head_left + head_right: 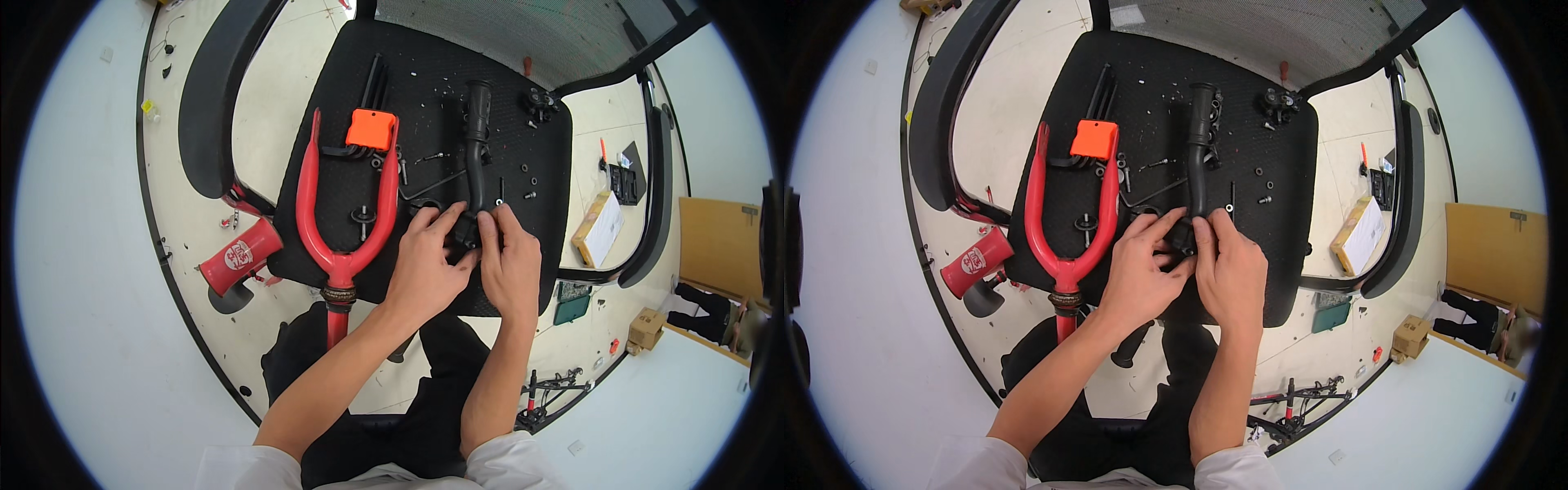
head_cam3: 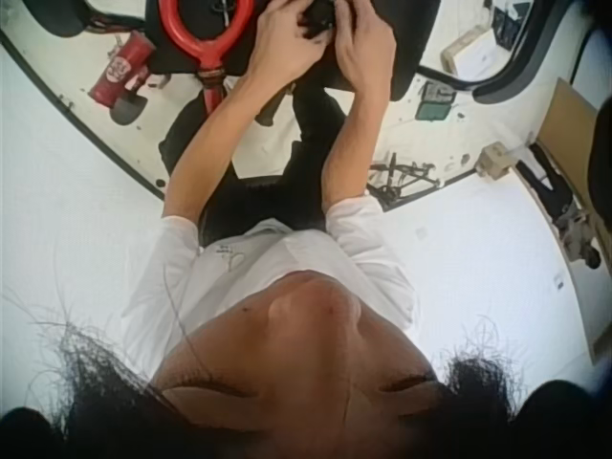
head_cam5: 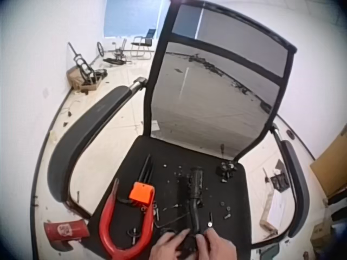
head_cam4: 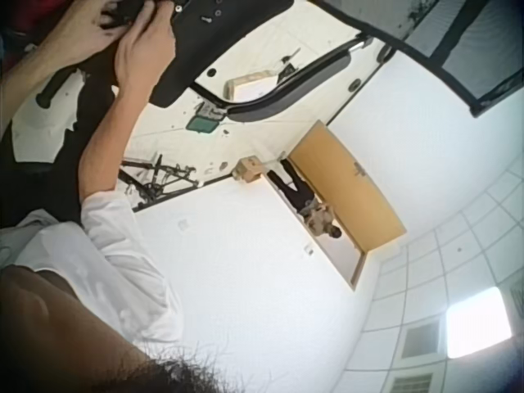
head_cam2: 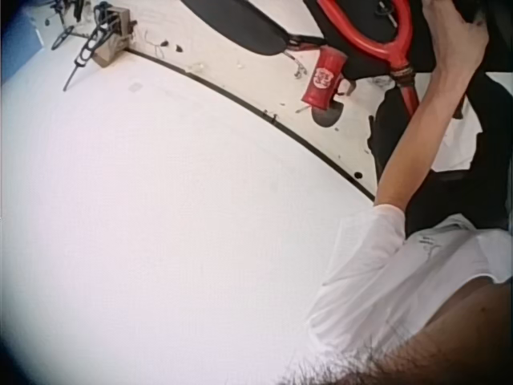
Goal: The person assembles a bicycle handlebar stem by inserting a bolt and tightening it with an Allen key. They repeatedly adjust the bolt and use the tool to secure the components on a chair workspace.
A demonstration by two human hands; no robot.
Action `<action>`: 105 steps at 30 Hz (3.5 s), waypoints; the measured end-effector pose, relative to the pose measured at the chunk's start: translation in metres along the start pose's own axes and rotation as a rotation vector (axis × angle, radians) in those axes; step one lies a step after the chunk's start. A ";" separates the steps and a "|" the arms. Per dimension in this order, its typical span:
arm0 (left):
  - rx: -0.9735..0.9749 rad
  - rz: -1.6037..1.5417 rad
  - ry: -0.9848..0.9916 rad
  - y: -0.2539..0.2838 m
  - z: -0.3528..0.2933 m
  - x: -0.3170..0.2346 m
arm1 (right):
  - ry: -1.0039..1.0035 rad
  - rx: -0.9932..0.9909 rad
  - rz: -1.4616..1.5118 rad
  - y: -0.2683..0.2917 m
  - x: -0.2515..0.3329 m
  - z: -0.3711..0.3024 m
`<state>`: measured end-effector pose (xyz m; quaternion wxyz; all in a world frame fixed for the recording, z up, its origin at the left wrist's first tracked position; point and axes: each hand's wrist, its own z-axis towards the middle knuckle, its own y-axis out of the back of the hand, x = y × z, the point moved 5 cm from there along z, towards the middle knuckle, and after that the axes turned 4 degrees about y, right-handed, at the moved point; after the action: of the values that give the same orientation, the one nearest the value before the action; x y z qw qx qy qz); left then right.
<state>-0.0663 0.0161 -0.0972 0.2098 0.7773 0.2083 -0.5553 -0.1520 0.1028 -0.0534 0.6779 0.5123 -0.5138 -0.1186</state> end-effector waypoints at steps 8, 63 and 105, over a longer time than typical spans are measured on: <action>0.021 -0.111 0.015 0.003 0.001 -0.002 | -0.013 -0.184 0.054 0.006 -0.008 0.006; 0.088 -0.320 -0.012 0.004 0.001 0.007 | 0.128 -0.012 0.289 0.019 0.018 -0.014; 0.144 -0.571 0.167 0.016 0.003 0.000 | -0.128 -0.308 0.119 0.029 -0.054 0.006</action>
<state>-0.0600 0.0008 -0.0965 -0.0283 0.7432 0.3950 -0.5393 -0.1911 0.1493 -0.0612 0.7200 0.3624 -0.5612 -0.1877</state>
